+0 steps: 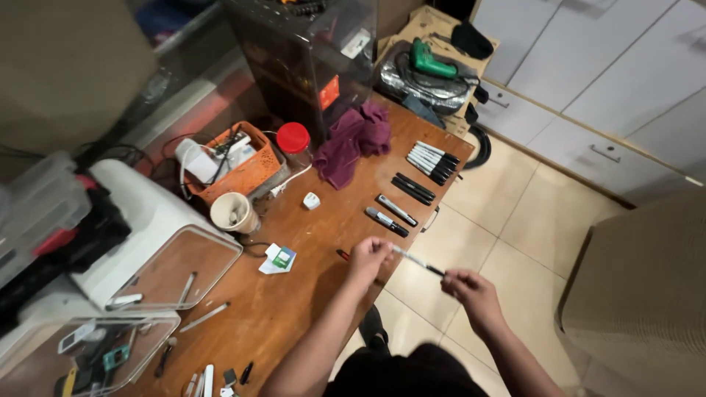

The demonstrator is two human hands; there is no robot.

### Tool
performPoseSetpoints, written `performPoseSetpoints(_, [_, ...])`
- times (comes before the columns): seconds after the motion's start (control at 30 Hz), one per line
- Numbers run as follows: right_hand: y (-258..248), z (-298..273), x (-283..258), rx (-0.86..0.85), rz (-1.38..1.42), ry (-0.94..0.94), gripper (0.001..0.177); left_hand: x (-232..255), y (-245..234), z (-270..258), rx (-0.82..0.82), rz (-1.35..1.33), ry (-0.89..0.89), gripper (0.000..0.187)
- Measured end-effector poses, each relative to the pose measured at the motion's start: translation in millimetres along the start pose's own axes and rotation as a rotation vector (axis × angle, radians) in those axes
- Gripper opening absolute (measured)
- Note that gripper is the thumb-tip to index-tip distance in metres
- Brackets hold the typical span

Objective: Organizing various items including markers, lighters, and small tools on a cluttered wooden desk.

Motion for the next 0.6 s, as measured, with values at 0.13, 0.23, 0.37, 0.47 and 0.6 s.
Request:
performPoseSetpoints(0.13, [15.2, 29.6, -28.2, 0.072, 0.107, 0.002, 0.020, 21.9, 8.3, 51.7, -0.007, 0.014, 0.033, 0.012])
performPoseSetpoints(0.23, [11.6, 54.1, -33.1, 0.138, 0.145, 0.010, 0.020, 11.3, 14.2, 89.4, 0.018, 0.038, 0.033, 0.012])
performPoseSetpoints(0.37, [14.1, 86.2, -54.5, 0.137, 0.214, -0.027, 0.022, 20.8, 25.5, 132.4, 0.050, 0.091, 0.107, 0.012])
performPoseSetpoints(0.47, [12.1, 118.8, -70.3, 0.131, 0.230, -0.046, 0.024, 39.8, 32.5, 166.9, 0.108, 0.197, 0.150, 0.013])
performPoseSetpoints(0.6, [4.9, 168.3, -88.5, 0.087, 0.294, -0.048, 0.027, 56.6, 46.5, 223.7, 0.213, 0.370, 0.362, 0.014])
Point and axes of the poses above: each hand's wrist, its own z-axis towards the middle knuckle, its own y-axis out of the palm, x = y × z, the point moved 10 cm from there along z, towards the middle knuckle, and after that the axes turned 6 degrees about z, right-handed, at the moved point
